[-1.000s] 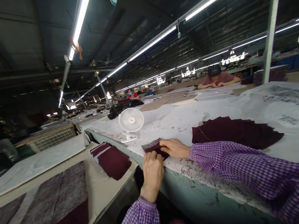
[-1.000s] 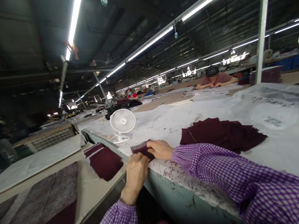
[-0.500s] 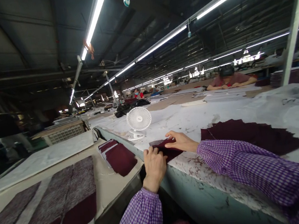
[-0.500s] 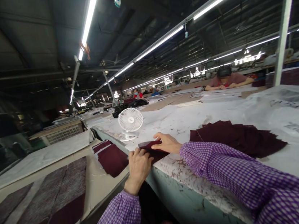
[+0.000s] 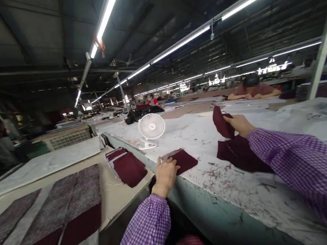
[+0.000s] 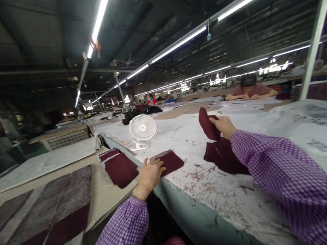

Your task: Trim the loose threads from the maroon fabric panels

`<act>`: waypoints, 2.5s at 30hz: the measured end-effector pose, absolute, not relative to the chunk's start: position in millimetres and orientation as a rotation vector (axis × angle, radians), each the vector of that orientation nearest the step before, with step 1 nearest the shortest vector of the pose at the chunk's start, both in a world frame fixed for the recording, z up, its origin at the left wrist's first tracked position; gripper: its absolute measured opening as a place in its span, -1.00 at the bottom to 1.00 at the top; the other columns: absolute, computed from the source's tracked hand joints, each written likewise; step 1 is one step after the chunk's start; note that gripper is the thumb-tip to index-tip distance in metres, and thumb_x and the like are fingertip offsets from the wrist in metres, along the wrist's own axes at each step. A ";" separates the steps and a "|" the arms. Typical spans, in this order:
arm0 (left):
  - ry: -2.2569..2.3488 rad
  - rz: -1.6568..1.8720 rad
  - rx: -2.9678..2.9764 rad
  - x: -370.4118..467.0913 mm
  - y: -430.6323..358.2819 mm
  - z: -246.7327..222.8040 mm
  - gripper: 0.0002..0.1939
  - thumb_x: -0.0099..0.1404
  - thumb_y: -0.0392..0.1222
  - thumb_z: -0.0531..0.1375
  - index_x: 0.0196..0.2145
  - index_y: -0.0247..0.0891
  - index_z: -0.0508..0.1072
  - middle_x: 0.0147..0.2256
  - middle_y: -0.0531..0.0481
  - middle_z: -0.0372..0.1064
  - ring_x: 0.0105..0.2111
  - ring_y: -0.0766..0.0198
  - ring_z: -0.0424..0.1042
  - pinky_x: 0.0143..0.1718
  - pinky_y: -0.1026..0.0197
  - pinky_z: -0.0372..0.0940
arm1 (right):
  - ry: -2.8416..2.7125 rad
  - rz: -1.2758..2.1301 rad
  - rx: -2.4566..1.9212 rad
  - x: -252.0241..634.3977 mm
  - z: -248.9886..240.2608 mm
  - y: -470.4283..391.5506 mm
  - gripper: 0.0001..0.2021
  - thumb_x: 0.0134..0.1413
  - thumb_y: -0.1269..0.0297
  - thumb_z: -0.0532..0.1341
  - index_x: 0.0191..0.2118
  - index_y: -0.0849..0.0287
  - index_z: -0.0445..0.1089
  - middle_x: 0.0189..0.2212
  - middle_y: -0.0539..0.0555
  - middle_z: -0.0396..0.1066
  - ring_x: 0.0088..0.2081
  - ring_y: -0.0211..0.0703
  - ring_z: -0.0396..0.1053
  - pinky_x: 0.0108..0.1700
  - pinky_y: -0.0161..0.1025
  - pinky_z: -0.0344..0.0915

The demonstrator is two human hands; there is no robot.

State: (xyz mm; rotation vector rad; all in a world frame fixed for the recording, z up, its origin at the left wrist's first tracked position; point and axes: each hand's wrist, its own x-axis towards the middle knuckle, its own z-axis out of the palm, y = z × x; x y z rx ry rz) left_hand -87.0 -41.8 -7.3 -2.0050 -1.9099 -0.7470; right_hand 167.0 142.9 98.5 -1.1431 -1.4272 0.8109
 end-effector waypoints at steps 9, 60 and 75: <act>-2.269 -3.311 -1.871 -27.3 -78.5 26.5 -0.27 0.19 0.37 -0.09 -0.10 -0.42 0.30 -0.24 -0.29 0.40 -0.25 -0.01 0.48 -0.30 -0.08 0.40 | -2.497 0.408 -0.367 137.9 78.8 4.4 -0.72 0.16 0.17 0.08 -0.20 0.16 0.48 -0.27 0.08 0.48 -0.25 -0.16 0.38 -0.15 -0.23 0.26; -2.346 -0.922 -1.900 -4.3 -20.8 4.9 -0.82 0.15 -0.21 0.20 -0.25 -0.20 0.51 -0.28 -0.06 0.49 -0.20 0.13 0.41 -0.22 0.17 0.22 | -2.613 -0.054 -0.611 160.4 2.5 53.0 -0.78 0.18 0.22 0.09 -0.16 0.12 0.43 -0.24 0.06 0.36 -0.34 -0.23 0.32 -0.33 -0.31 0.16; -2.035 -0.649 -2.064 5.0 -25.5 2.1 -0.71 0.32 -0.27 0.01 -0.23 -0.11 0.53 -0.29 0.01 0.41 -0.26 0.27 0.37 -0.30 0.26 0.18 | -2.572 -0.060 -0.715 160.9 -0.7 53.5 -0.74 0.16 0.13 0.10 -0.21 0.10 0.50 -0.30 0.04 0.41 -0.33 -0.21 0.35 -0.34 -0.30 0.15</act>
